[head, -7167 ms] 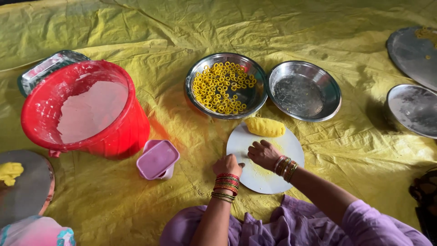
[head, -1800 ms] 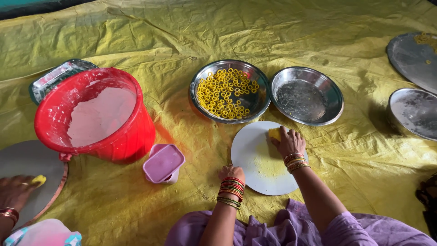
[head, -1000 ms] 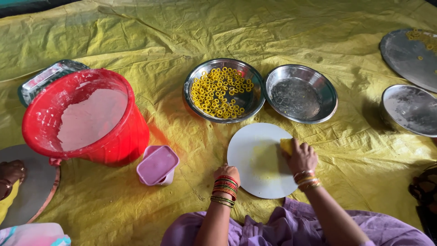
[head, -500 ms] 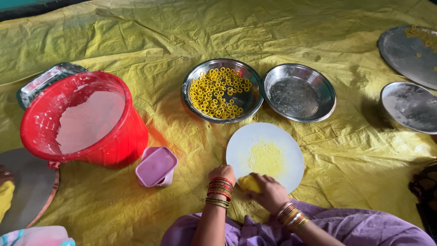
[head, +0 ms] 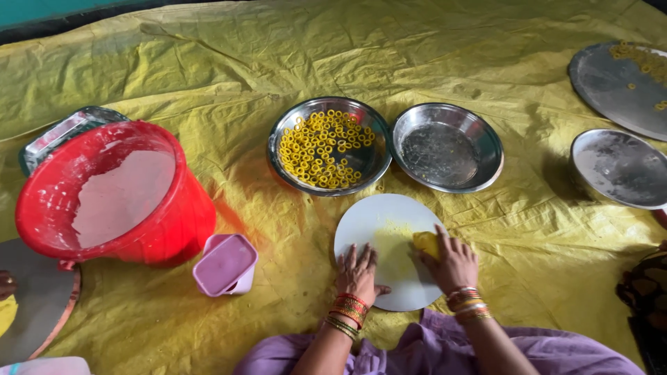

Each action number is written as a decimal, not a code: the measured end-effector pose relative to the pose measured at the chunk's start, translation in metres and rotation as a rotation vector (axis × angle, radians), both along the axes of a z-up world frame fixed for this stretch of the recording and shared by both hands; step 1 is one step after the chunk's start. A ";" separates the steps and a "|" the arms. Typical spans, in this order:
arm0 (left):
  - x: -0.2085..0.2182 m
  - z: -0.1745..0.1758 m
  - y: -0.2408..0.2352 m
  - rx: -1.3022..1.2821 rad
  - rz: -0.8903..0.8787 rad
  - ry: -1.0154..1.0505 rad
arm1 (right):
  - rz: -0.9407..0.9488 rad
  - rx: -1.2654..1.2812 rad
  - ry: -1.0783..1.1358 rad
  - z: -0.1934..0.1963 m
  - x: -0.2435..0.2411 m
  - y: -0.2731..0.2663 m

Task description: The person kneads a yellow dough ball on a white plate, repeatedly pressing and folding it by hand. A second person kneads dough on a separate board to the left. The camera wearer occasionally dips their hand into a small pink container and continues kneading.

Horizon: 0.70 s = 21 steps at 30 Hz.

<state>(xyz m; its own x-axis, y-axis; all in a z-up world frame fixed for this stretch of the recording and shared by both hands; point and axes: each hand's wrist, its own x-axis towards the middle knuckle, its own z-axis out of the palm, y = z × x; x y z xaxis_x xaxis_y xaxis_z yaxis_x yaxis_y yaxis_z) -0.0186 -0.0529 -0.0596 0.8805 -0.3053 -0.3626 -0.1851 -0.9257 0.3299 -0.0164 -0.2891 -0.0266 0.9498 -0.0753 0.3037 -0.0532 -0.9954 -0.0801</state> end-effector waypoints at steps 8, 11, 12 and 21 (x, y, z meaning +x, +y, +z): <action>-0.005 0.002 -0.006 0.017 -0.029 -0.431 | -0.115 0.262 0.328 0.004 0.017 -0.010; 0.008 0.030 -0.013 0.063 0.128 -0.106 | -0.096 0.347 0.435 0.015 0.019 -0.022; 0.010 0.037 -0.016 0.087 0.185 -0.063 | -0.079 0.363 0.456 0.016 0.019 -0.022; 0.044 0.014 -0.040 -0.073 0.687 -0.326 | -0.129 0.333 0.491 0.023 0.021 -0.014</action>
